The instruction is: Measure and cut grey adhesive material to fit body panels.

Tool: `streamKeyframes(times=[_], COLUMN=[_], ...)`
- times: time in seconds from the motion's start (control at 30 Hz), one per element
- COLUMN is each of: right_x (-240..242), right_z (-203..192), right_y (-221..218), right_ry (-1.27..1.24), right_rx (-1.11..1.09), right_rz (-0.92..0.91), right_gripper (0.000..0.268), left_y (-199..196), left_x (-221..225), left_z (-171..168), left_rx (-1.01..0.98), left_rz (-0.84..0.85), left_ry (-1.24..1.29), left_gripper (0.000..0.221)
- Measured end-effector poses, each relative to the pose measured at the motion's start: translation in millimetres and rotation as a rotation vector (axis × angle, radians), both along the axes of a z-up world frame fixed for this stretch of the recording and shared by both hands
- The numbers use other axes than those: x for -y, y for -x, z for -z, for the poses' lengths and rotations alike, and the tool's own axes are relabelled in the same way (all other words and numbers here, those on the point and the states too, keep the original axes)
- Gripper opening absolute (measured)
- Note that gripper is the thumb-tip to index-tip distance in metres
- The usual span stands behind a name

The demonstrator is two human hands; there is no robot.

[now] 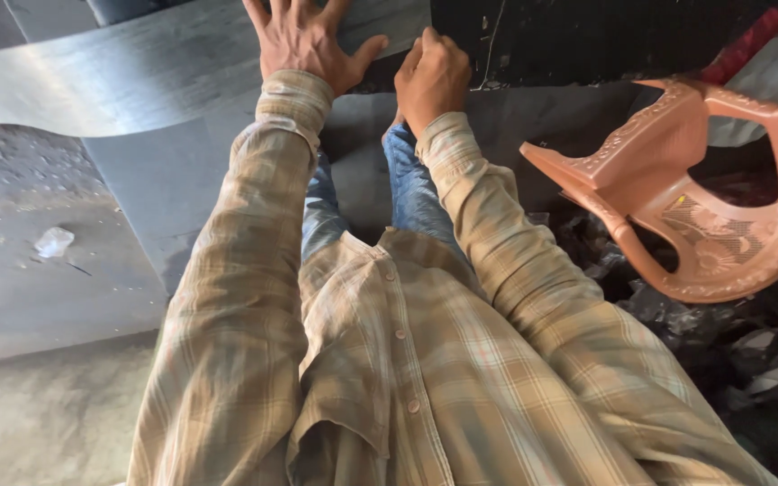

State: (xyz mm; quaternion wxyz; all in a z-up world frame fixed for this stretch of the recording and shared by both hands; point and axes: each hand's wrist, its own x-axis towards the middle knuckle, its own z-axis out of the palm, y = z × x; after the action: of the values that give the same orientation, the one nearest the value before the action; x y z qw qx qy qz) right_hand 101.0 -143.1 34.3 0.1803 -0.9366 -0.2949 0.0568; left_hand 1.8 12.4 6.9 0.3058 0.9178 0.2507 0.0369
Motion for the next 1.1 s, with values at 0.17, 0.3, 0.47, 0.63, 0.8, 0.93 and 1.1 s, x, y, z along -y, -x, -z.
streamKeyframes(times=[0.17,0.3,0.47,0.63,0.8,0.93,1.1], right_x=[-6.4,-15.2,-16.1,-24.8,-14.0,-13.0,-1.4], right_z=[2.6,0.0,7.0,2.0,12.3,-4.7,-32.2], right_y=[11.9,20.6,31.4,36.7,46.3,46.8,30.7], right_ry=[-0.031,-0.062,-0.045,-0.102,-0.051,-0.091,-0.449], right_rx=[-0.008,-0.101,-0.071,-0.182,-0.036,0.032,-0.573], right_rz=[0.082,0.232,0.234,0.356,0.261,0.228,0.48], right_gripper=[0.013,0.019,0.017,0.021,0.015,0.019,0.024], left_y=[-0.8,-0.9,-7.1,-5.4,-1.5,-9.4,-7.6], left_x=[0.5,-0.1,-3.5,-7.7,-8.3,-11.9,-9.7], left_z=[11.8,14.9,11.3,5.5,-15.6,-32.6,-24.3], left_rx=[0.022,0.004,-0.001,-0.029,0.028,0.04,-0.003], left_rz=[0.007,0.01,0.018,0.036,0.045,0.018,0.029], left_ry=[-0.025,-0.028,-0.058,-0.04,-0.061,-0.082,-0.061], left_gripper=[0.07,0.072,0.073,0.072,0.077,0.079,0.083])
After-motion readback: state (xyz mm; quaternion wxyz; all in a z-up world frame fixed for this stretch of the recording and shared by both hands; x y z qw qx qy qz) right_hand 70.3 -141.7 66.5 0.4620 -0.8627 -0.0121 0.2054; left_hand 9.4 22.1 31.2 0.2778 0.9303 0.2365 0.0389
